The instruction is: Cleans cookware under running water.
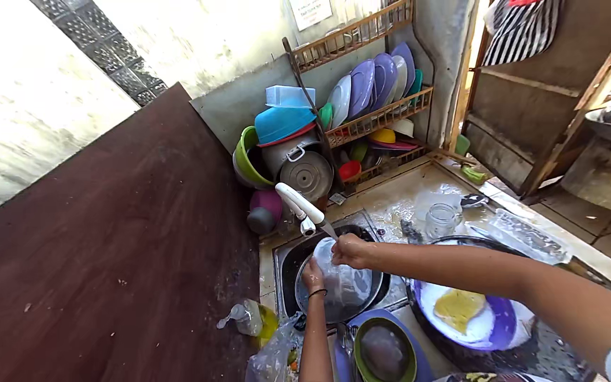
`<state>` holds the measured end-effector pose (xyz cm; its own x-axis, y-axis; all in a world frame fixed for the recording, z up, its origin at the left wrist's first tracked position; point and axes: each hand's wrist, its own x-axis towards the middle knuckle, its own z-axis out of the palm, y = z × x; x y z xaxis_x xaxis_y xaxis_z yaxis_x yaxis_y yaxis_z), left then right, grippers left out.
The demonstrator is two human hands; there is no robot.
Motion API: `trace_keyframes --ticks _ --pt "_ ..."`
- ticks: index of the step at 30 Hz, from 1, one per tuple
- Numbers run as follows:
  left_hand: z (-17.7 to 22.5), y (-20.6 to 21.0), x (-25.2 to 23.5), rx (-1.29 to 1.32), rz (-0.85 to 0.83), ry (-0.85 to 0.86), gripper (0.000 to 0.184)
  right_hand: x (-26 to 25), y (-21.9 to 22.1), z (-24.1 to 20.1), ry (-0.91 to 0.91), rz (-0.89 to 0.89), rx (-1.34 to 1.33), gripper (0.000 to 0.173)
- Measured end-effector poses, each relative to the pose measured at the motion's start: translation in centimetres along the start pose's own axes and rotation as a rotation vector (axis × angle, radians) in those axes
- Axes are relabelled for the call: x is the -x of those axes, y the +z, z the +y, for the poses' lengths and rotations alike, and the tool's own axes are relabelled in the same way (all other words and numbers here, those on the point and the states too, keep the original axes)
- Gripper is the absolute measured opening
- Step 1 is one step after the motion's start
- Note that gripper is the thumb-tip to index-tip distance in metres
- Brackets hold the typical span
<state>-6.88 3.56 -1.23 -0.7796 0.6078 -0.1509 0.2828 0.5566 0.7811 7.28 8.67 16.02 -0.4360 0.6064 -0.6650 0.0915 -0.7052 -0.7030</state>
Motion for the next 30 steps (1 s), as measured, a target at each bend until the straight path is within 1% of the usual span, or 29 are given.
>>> trace_keyframes --ticks 1,3,5,7,10,13,16,18,19,21,22,23,24,25,26,27,28,30 --pt "-0.6 -0.1 0.2 0.073 0.067 -0.079 0.049 -1.0 -0.4 0.1 0.001 -0.057 -0.004 0.013" --pt "-1.5 -0.5 0.9 0.184 0.126 -0.198 0.057 -1.2 -0.3 -0.1 0.001 -0.104 -0.008 0.016" --pt "-2.1 -0.9 1.5 0.327 0.161 -0.225 0.060 -0.9 0.4 -0.7 -0.018 -0.097 -0.007 0.018" --pt "-2.4 -1.0 1.8 0.447 0.188 -0.208 0.057 -0.7 0.9 -1.1 -0.036 -0.095 0.003 0.021" --pt "-2.0 -1.1 1.5 0.332 0.182 -0.138 0.054 -0.7 1.0 -1.5 -0.055 -0.112 0.041 0.028" --pt "0.2 -1.8 1.7 0.087 0.090 0.017 0.048 -1.0 1.3 -1.6 -0.099 -0.097 0.075 0.013" --pt "3.5 -1.7 2.2 -0.176 -0.037 0.169 0.039 -1.3 0.9 -1.9 -0.095 -0.115 0.118 0.009" --pt "5.3 -1.3 2.5 -0.304 -0.106 0.257 0.029 -2.2 0.3 -1.6 -0.134 -0.137 0.267 0.008" --pt "5.9 -1.1 2.6 -0.331 -0.125 0.308 0.026 -2.6 -0.3 -1.3 -0.193 -0.181 0.419 0.011" --pt "6.5 -1.0 2.6 -0.331 -0.170 0.430 0.025 -3.0 -2.1 -1.3 -0.375 -0.309 0.857 0.027" --pt "6.3 -1.0 2.4 -0.313 -0.189 0.517 0.025 -2.9 -3.0 -1.6 -0.436 -0.361 1.085 0.038" --pt "5.9 -1.0 2.1 -0.274 -0.195 0.608 0.025 -2.9 -3.8 -1.7 -0.448 -0.393 1.284 0.045" --pt "5.5 -0.8 1.6 -0.201 -0.176 0.687 0.028 -3.2 -4.5 -1.6 -0.442 -0.423 1.417 0.046" --pt "5.0 -0.7 1.4 -0.119 -0.150 0.734 0.035 -3.9 -5.3 -1.4 -0.448 -0.460 1.510 0.042" --pt "4.8 -0.7 1.4 -0.038 -0.123 0.747 0.041 -4.6 -5.9 -1.2 -0.473 -0.502 1.566 0.039" --pt "4.6 -0.9 1.6 0.045 -0.083 0.736 0.043 -5.1 -6.3 -1.2 -0.513 -0.542 1.572 0.036" --pt "4.4 -1.1 1.9 0.134 -0.035 0.715 0.041 -5.5 -6.5 -1.3 -0.550 -0.575 1.555 0.035" --pt "3.8 -1.4 2.4 0.294 0.060 0.645 0.030 -5.4 -5.7 -1.8 -0.572 -0.583 1.542 0.033"
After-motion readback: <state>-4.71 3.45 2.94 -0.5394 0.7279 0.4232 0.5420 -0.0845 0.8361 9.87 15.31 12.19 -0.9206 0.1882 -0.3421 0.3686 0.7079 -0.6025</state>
